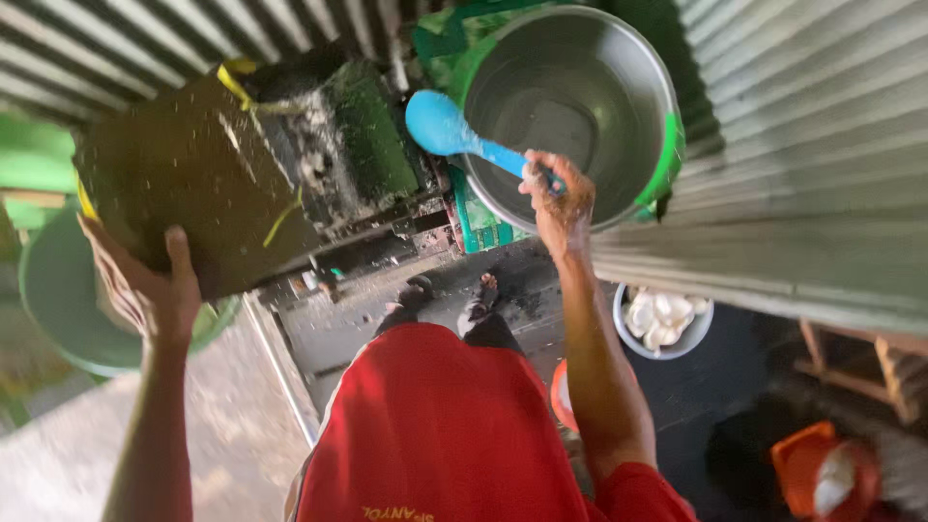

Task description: The person grates coconut pieces by hand against a manual grater, collecting the grated coconut into a green basin. They occasionally use a blue spatula to scrape the grater and transfer the grated coconut into the basin.

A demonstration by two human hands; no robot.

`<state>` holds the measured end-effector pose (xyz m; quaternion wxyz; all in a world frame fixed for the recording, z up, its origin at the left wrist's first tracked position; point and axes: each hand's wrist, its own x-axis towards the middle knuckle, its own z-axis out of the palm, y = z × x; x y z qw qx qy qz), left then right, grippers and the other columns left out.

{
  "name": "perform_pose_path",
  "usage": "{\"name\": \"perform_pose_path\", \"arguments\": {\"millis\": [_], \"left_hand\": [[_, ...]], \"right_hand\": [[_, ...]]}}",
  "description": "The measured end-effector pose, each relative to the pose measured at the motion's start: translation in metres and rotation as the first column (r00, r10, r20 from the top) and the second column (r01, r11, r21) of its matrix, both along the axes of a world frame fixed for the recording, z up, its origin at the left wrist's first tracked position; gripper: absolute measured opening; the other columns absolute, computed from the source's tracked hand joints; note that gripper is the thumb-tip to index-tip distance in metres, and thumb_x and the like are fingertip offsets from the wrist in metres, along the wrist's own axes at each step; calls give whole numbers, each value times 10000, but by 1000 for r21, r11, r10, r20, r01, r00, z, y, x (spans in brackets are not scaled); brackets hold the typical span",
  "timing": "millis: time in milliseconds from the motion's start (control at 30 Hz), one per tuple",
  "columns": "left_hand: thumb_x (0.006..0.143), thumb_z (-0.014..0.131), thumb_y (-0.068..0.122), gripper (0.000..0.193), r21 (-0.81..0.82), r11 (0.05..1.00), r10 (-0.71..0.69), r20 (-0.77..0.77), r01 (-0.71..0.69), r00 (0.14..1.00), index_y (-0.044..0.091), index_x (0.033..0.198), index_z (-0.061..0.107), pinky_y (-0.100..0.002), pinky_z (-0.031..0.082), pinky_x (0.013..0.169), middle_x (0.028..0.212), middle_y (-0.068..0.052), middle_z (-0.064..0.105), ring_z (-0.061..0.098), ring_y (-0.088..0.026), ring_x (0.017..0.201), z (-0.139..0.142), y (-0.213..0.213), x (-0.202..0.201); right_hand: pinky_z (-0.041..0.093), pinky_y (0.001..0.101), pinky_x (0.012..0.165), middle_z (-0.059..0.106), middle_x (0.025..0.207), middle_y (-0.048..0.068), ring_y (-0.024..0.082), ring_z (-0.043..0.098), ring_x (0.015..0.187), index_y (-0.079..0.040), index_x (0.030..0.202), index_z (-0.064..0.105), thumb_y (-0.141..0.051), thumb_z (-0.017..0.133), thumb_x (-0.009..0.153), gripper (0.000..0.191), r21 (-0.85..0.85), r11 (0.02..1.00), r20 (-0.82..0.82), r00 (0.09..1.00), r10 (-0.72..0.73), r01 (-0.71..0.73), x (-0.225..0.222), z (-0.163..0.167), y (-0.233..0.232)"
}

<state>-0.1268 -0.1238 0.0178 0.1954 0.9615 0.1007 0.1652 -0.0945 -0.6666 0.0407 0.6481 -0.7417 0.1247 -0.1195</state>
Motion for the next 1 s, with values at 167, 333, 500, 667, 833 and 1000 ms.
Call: {"name": "perform_pose_path", "arguments": {"millis": [167, 333, 500, 667, 833, 1000], "left_hand": [[1037, 552, 635, 980, -62, 956, 276, -131, -285, 952, 37, 1706, 157, -532, 430, 1198, 1544, -182, 596, 606, -357, 1407, 2, -13, 15], [1027, 543, 644, 984, 73, 975, 209, -9, -208, 978, 48, 1691, 129, -560, 365, 1215, 1653, -242, 468, 511, -373, 1502, 4, -16, 21], [1000, 546, 766, 1062, 24, 953, 303, -71, -302, 950, 119, 1708, 90, -551, 377, 1161, 1728, -183, 443, 523, -330, 1497, 10, -13, 33], [976, 548, 678, 1049, 204, 946, 251, 33, -253, 967, 99, 1700, 56, -604, 308, 1150, 1692, -206, 466, 501, -369, 1522, 7, -16, 36], [1035, 588, 726, 1024, 48, 958, 284, -31, -282, 958, 82, 1705, 160, -553, 386, 1097, 1568, -186, 573, 566, -339, 1377, 11, -18, 35], [1059, 607, 666, 933, 77, 968, 239, 1, -238, 971, 52, 1664, 249, -548, 381, 1083, 1536, -211, 584, 553, -357, 1366, 13, -22, 31]], "right_hand": [[611, 244, 712, 730, 1107, 59, 120, 733, 836, -24, 1206, 696, -88, 713, 1015, 202, -126, 962, 146, 954, 261, -244, 48, 24, -3], [593, 254, 674, 773, 1032, 79, 129, 747, 814, -51, 1195, 713, -89, 691, 1017, 184, -275, 866, 142, 873, 467, -418, 86, 28, 35], [566, 264, 602, 788, 1005, 71, 136, 723, 711, -102, 1148, 744, -166, 676, 1033, 148, -405, 803, 37, 870, 491, -436, 112, 18, 70], [620, 261, 657, 729, 1099, 71, 131, 720, 789, -95, 1192, 714, -161, 625, 1078, 159, -226, 945, 266, 919, 292, -235, 115, -1, 46], [553, 283, 629, 705, 940, 64, 139, 671, 745, -81, 1146, 738, -161, 662, 1058, 142, -311, 949, 105, 990, 95, -58, 108, -24, 12], [567, 311, 654, 780, 1024, 65, 148, 731, 796, -121, 1140, 750, -111, 698, 1031, 121, -706, 679, 95, 924, 369, -199, 112, -47, 36]]}}
